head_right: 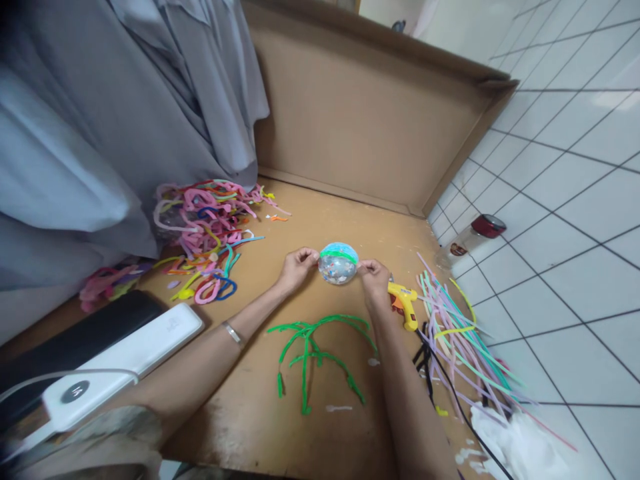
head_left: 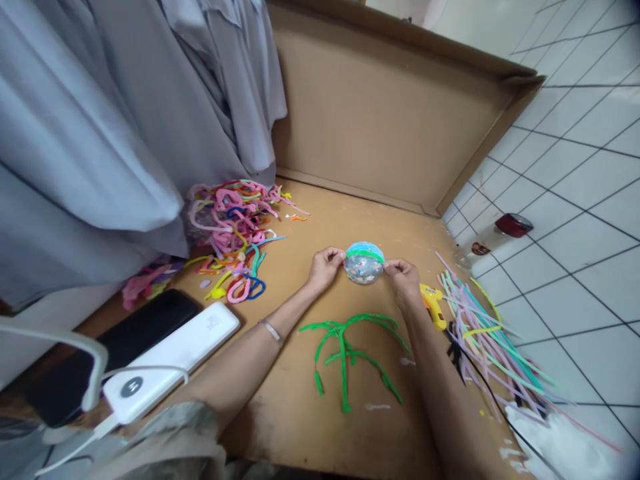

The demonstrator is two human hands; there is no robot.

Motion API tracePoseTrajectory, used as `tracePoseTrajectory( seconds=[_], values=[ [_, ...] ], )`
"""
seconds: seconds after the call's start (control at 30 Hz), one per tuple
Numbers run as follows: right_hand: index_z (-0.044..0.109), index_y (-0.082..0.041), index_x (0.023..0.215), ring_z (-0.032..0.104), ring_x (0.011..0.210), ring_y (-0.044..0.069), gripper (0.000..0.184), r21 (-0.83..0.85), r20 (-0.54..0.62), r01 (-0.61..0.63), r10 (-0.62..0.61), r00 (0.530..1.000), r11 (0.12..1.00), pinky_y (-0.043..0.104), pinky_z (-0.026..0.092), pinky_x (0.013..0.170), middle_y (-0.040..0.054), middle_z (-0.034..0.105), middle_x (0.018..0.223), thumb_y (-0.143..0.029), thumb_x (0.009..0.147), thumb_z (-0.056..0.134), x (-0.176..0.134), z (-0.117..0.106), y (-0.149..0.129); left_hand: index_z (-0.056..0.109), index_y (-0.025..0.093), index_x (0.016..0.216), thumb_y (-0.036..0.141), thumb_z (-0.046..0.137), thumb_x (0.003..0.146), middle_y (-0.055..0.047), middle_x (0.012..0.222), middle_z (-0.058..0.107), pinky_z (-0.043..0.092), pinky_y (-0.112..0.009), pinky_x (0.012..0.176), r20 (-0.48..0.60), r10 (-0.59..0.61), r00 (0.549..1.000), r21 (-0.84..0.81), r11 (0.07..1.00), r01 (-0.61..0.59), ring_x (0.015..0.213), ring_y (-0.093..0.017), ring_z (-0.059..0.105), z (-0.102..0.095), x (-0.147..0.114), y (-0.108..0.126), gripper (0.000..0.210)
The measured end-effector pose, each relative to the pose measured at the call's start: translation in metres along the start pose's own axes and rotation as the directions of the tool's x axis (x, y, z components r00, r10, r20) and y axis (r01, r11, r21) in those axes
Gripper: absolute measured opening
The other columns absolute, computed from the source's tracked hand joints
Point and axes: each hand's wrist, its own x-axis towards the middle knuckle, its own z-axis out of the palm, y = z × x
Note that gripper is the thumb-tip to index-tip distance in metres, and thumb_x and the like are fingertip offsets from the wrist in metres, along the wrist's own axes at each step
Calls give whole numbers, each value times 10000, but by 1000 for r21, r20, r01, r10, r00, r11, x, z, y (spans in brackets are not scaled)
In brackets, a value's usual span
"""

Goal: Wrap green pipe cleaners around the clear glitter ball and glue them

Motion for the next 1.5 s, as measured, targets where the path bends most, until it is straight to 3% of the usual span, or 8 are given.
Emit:
tracePoseTrajectory(
  seconds=[0.2,0.6,0.8,0.97,1.3,1.43,1.5],
  values=[
    [625,-198,597,508,529,134,232,7,4,-59,59,998,998,285,410,569,-15,605,536,-384,477,694,-1,-1,1,637,147,676,296,677,729,-5,632,634,447,-249,677,-1,-38,999,-19,999,38,614,-113,551,1,3,-4,163],
    [610,-195,604,517,576,139,234,37,11,-99,99,995,994,294,413,616,-14,607,568,-354,458,699,-2,1,-2,622,154,668,261,643,760,8,617,612,433,-248,668,-12,-25,1000,21,999,26,603,-113,537,0,2,-6,143],
    [568,-194,596,477,594,115,145,-36,23,-17,18,1000,999,273,405,629,-31,553,571,-299,531,643,0,2,-2,612,159,711,287,672,789,6,656,601,436,-239,668,4,0,1000,7,1000,0,633,-112,532,-1,3,-8,161],
    [545,-202,648,457,603,107,147,-71,98,47,-40,994,996,258,387,620,-37,522,599,-313,597,626,1,-1,-2,599,163,715,305,684,805,13,657,568,415,-225,660,-16,19,1000,21,1000,-19,626,-103,505,0,1,-6,188],
    [560,-195,654,444,585,91,95,-26,92,103,-101,991,994,234,362,592,-44,531,596,-269,644,619,-4,0,-22,560,192,727,425,652,832,-3,708,545,406,-240,694,-129,150,980,0,988,-151,702,-132,492,-3,-9,13,272],
    [591,-186,637,448,568,91,122,-52,208,110,-97,973,993,233,364,582,-42,543,568,-288,618,655,-11,-7,-39,517,202,700,471,617,845,2,688,528,409,-251,700,-147,178,973,-63,980,-189,689,-131,494,-3,-9,11,321],
    [617,-182,652,472,583,97,138,-82,295,122,-93,951,989,236,376,592,-34,571,583,-302,618,675,-15,-10,-47,492,206,699,475,610,844,3,680,550,416,-250,679,-136,124,983,-137,980,-143,672,-128,517,-3,-8,11,328]
  ],
)
